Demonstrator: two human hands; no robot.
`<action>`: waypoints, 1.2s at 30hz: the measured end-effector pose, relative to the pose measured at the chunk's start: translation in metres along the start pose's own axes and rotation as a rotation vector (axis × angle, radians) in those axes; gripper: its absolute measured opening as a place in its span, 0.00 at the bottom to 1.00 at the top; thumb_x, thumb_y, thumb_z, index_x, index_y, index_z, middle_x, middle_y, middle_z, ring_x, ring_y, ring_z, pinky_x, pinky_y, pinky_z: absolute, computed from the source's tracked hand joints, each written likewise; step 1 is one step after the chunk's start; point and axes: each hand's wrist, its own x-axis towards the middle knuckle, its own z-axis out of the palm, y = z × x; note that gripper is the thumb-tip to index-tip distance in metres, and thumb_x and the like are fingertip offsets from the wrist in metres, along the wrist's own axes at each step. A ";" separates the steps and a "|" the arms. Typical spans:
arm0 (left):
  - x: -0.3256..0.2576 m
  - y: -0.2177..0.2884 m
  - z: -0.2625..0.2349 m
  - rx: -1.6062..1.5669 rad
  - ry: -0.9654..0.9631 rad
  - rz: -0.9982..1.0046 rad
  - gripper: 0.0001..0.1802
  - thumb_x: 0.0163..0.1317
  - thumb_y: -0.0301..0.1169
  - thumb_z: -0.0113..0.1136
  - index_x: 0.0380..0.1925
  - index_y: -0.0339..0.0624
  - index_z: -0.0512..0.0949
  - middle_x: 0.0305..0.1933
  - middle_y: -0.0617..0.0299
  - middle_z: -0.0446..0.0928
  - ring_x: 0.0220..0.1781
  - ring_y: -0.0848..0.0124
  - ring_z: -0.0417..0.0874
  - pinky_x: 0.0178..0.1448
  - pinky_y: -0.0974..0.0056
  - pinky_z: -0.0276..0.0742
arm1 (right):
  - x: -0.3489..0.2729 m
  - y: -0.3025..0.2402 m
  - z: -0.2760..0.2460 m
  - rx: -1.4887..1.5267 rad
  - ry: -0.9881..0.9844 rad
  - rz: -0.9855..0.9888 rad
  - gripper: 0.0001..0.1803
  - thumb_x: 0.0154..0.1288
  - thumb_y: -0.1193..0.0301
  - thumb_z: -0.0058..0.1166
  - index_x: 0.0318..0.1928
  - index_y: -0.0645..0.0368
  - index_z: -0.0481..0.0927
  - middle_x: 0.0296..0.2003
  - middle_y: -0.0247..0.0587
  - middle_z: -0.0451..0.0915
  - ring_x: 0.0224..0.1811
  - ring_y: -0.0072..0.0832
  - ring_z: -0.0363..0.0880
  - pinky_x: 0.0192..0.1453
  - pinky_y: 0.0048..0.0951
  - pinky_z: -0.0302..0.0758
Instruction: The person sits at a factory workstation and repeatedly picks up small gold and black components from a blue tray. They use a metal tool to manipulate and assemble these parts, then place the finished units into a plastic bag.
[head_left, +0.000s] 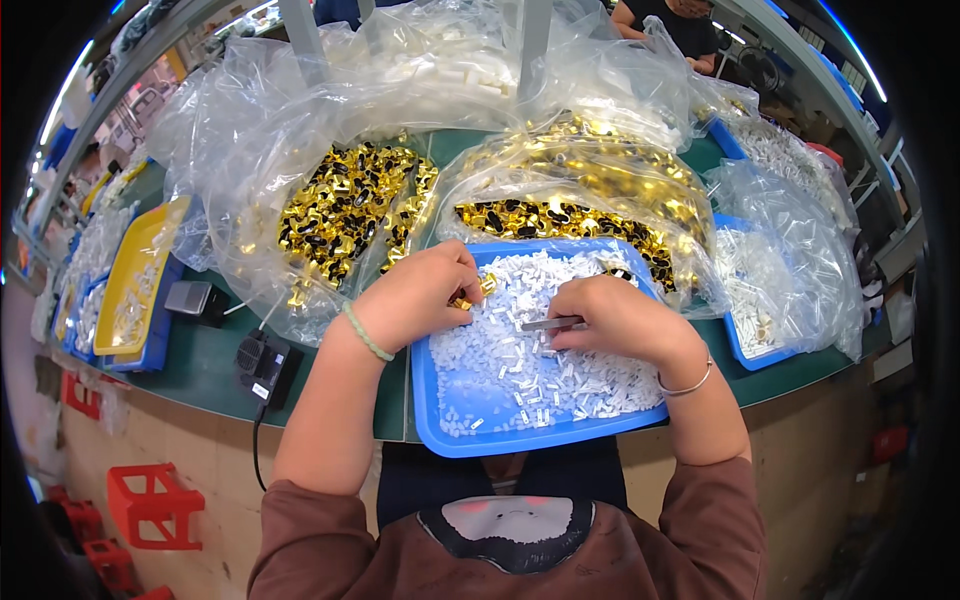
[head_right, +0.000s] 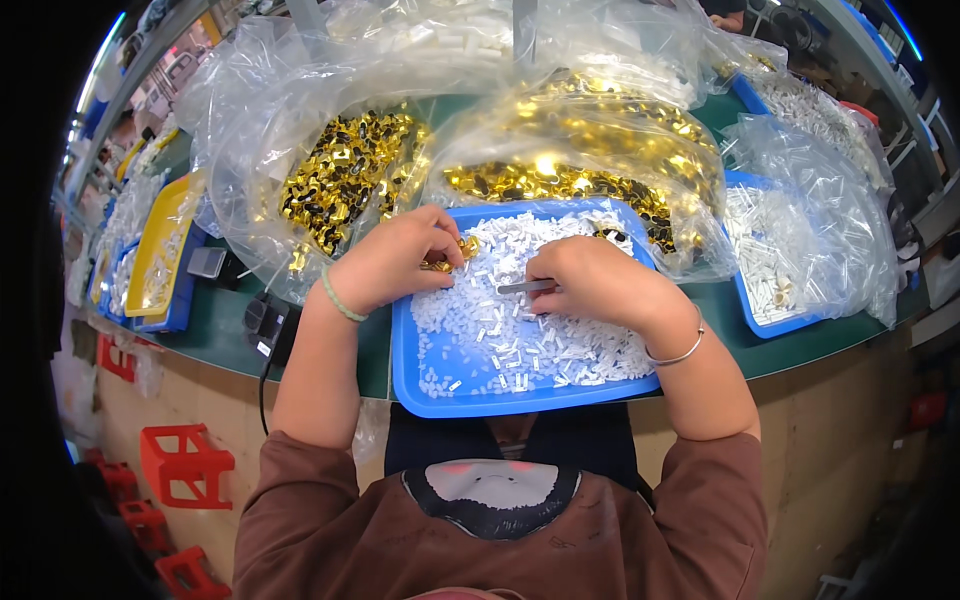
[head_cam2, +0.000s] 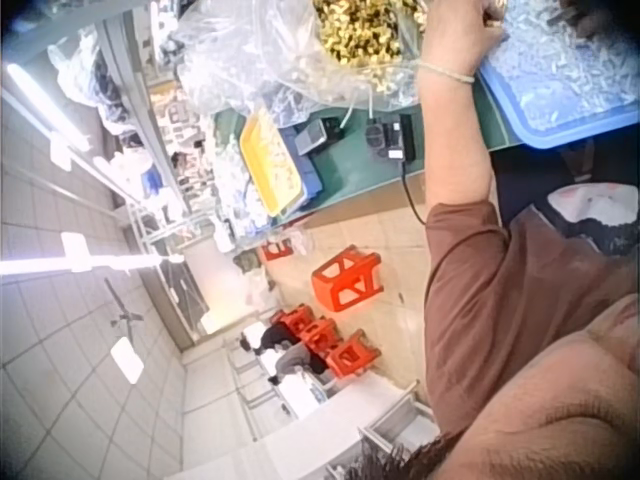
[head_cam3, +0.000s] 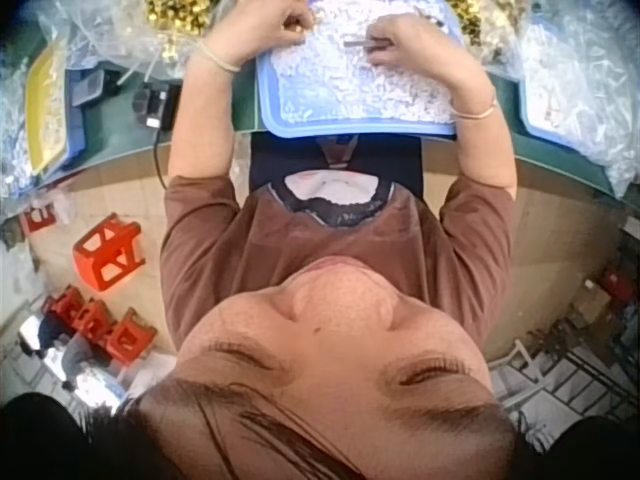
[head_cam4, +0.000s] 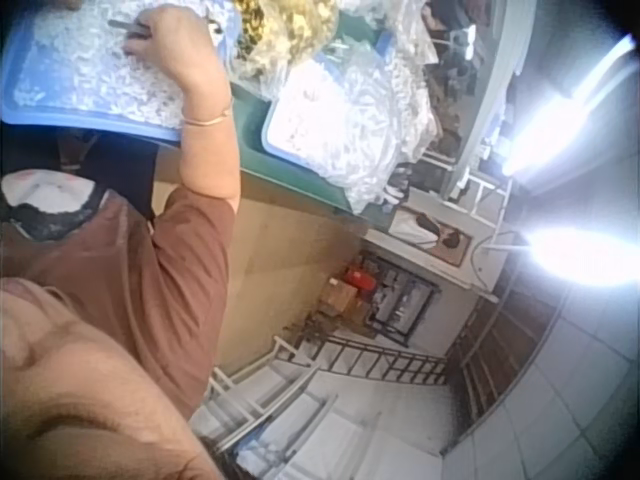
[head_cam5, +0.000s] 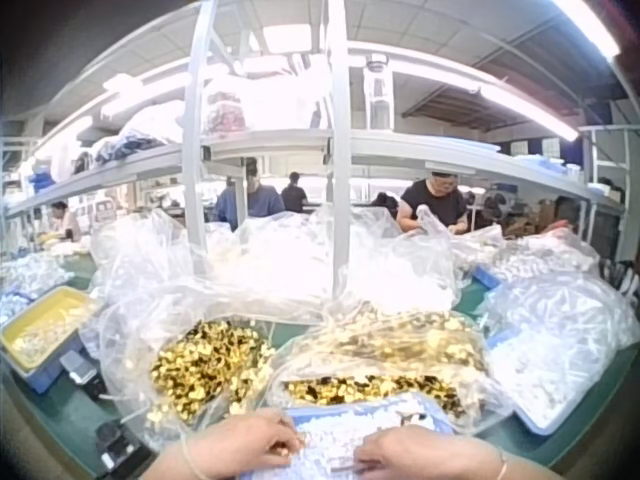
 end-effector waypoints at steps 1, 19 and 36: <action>0.000 0.000 0.000 0.009 0.010 0.011 0.12 0.46 0.22 0.67 0.34 0.38 0.82 0.42 0.58 0.76 0.41 0.63 0.80 0.46 0.64 0.77 | -0.001 0.002 0.000 -0.019 -0.004 -0.001 0.11 0.51 0.68 0.66 0.32 0.62 0.80 0.29 0.47 0.80 0.34 0.44 0.79 0.39 0.40 0.74; 0.028 0.010 0.026 -1.359 0.106 -0.183 0.18 0.68 0.27 0.56 0.57 0.34 0.74 0.54 0.58 0.79 0.51 0.74 0.81 0.59 0.69 0.78 | 0.006 0.001 -0.003 0.463 0.507 0.061 0.07 0.63 0.75 0.59 0.40 0.62 0.82 0.27 0.26 0.76 0.26 0.11 0.65 0.30 0.19 0.63; 0.030 0.023 0.037 -1.210 0.253 0.067 0.22 0.60 0.20 0.63 0.55 0.35 0.73 0.54 0.57 0.78 0.56 0.71 0.78 0.62 0.66 0.75 | 0.008 0.004 -0.004 0.965 0.391 0.144 0.10 0.65 0.67 0.61 0.43 0.58 0.81 0.24 0.18 0.71 0.24 0.07 0.61 0.26 0.14 0.57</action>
